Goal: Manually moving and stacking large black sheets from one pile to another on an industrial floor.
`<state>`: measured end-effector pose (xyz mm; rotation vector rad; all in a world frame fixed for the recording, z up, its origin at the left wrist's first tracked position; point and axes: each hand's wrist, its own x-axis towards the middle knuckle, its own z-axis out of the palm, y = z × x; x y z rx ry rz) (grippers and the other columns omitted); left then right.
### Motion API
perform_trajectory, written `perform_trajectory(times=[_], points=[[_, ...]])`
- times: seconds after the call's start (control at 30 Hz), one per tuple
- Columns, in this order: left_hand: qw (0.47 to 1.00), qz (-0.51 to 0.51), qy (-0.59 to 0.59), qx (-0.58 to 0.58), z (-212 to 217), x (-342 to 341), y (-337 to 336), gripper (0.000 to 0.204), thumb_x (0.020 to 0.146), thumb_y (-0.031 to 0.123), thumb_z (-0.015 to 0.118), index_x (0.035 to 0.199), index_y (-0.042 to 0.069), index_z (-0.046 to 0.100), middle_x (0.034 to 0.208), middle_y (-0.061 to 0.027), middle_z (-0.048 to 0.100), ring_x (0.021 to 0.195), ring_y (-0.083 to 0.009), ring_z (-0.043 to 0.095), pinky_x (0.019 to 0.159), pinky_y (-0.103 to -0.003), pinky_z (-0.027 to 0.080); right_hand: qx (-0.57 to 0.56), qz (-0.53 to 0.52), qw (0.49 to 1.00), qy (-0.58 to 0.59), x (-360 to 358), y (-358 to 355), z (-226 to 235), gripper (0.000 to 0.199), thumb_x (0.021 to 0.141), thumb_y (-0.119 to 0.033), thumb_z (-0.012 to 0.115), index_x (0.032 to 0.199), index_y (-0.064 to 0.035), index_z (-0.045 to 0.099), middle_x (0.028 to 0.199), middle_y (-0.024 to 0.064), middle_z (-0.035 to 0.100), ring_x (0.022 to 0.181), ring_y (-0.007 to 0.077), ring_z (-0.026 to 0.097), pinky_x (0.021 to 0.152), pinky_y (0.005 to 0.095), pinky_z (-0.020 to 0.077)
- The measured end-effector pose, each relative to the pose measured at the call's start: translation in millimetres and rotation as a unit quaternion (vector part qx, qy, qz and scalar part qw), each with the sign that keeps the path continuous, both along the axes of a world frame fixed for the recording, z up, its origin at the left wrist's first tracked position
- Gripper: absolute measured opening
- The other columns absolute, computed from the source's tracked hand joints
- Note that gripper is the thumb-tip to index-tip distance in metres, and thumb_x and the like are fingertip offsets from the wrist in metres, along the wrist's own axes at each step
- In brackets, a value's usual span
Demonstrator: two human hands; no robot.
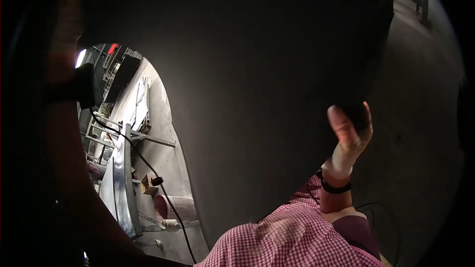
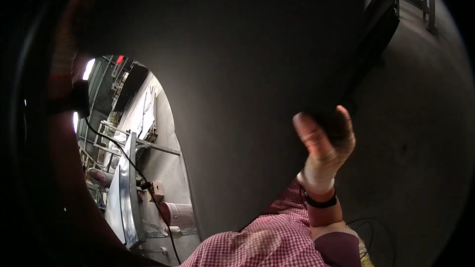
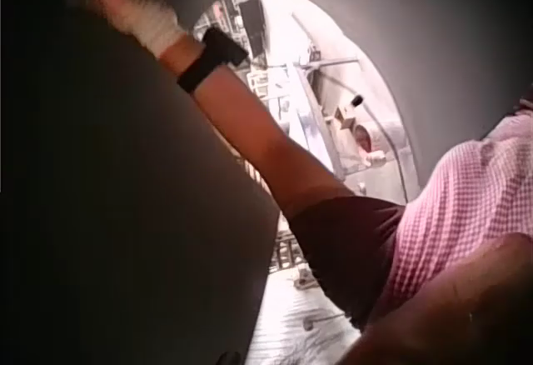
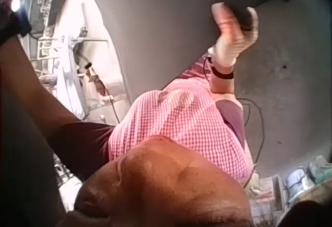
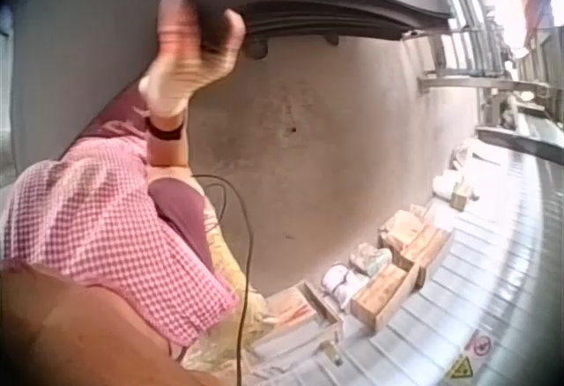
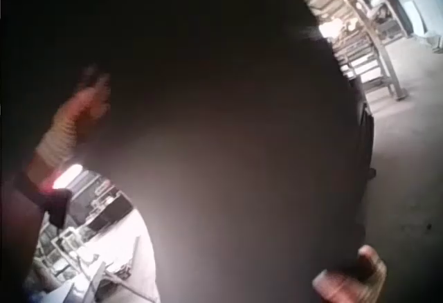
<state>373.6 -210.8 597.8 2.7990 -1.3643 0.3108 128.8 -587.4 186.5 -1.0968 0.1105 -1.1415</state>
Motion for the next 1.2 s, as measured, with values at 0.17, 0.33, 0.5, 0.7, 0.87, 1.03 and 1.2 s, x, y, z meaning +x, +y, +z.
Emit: perform_trajectory(times=[0.17, 0.33, 0.5, 0.7, 0.87, 1.03, 1.2], points=[[0.967, 0.108, 0.153, -0.172, -177.9, -119.1, -139.8, 0.066, 0.082, 0.033, 0.056, 0.136, 0.01, 0.026, 0.138, -0.0102, 0.033, 0.127, -0.0193, 0.031, 0.104, -0.031, 0.024, 0.283, 0.068, 0.949, 0.12, 68.8, -96.5, -40.7, 0.044, 0.072, -0.033, 0.069, 0.102, -0.0023, 0.06, 0.104, 0.0096, 0.059, 0.094, 0.0178, 0.054, 0.09, 0.0357, 0.0387], [0.865, 0.491, 0.082, 0.065, -346.7, -222.3, 58.4, 0.11, 0.062, 0.061, 0.064, 0.136, -0.002, 0.012, 0.138, -0.0267, 0.02, 0.131, -0.0376, 0.015, 0.106, -0.039, 0.017, 0.187, -0.016, 0.94, 0.286, 120.3, -136.7, -126.8, 0.054, 0.065, -0.034, 0.074, 0.104, 0.0007, 0.059, 0.11, 0.0168, 0.056, 0.106, 0.0276, 0.049, 0.099, 0.0396, 0.0297], [0.724, 0.624, 0.193, -0.222, -488.1, -336.5, 90.1, 0.116, 0.057, 0.044, 0.078, 0.136, -0.005, 0.007, 0.14, -0.0257, 0.015, 0.132, -0.0302, 0.015, 0.106, -0.034, 0.016, 0.163, -0.046, 0.941, 0.292, 136.3, -164.7, -177.7, 0.048, 0.068, -0.028, 0.073, 0.101, 0.0038, 0.059, 0.108, 0.0143, 0.058, 0.096, 0.0251, 0.053, 0.089, 0.0346, 0.0385], [0.481, 0.558, 0.276, -0.617, -459.8, -361.8, 72.7, 0.076, 0.069, 0.008, 0.07, 0.133, -0.001, 0.028, 0.117, -0.0142, 0.05, 0.097, -0.0199, 0.053, 0.083, -0.028, 0.043, 0.122, -0.04, 0.931, 0.342, 126.9, -179.4, -185.9, 0.047, 0.071, -0.031, 0.07, 0.1, 0.0046, 0.059, 0.108, 0.0151, 0.057, 0.098, 0.0233, 0.051, 0.089, 0.035, 0.037], [0.522, 0.454, 0.25, -0.678, -461.5, -343.8, 81.4, 0.047, 0.075, 0.004, 0.065, 0.118, -0.002, 0.046, 0.107, -0.0099, 0.056, 0.093, -0.0196, 0.055, 0.078, -0.029, 0.046, 0.114, 0.102, 0.932, 0.328, 117.3, -118.6, -164.6, 0.054, 0.073, -0.021, 0.07, 0.111, 0.0091, 0.048, 0.116, 0.0166, 0.052, 0.106, 0.0247, 0.048, 0.099, 0.0358, 0.0294], [0.532, 0.352, 0.306, -0.706, -458.9, -279.6, 67.6, 0.05, 0.079, 0.012, 0.062, 0.122, 0.0, 0.042, 0.11, -0.0097, 0.054, 0.095, -0.0191, 0.054, 0.081, -0.03, 0.045, 0.107, 0.043, 0.93, 0.349, 180.0, -103.4, -159.9, 0.065, 0.074, -0.018, 0.069, 0.121, 0.0129, 0.037, 0.124, 0.0224, 0.044, 0.114, 0.0278, 0.044, 0.101, 0.035, 0.028], [0.49, 0.337, 0.301, -0.746, -505.6, -207.1, 68.1, 0.051, 0.079, 0.01, 0.059, 0.124, -0.001, 0.039, 0.113, -0.0117, 0.051, 0.1, -0.0218, 0.051, 0.084, -0.03, 0.043, -0.064, -0.051, 0.87, 0.487, 263.5, -105.0, -180.9, 0.07, 0.073, -0.028, 0.069, 0.121, 0.0112, 0.038, 0.121, 0.0261, 0.046, 0.11, 0.0327, 0.049, 0.092, 0.0347, 0.0406]])
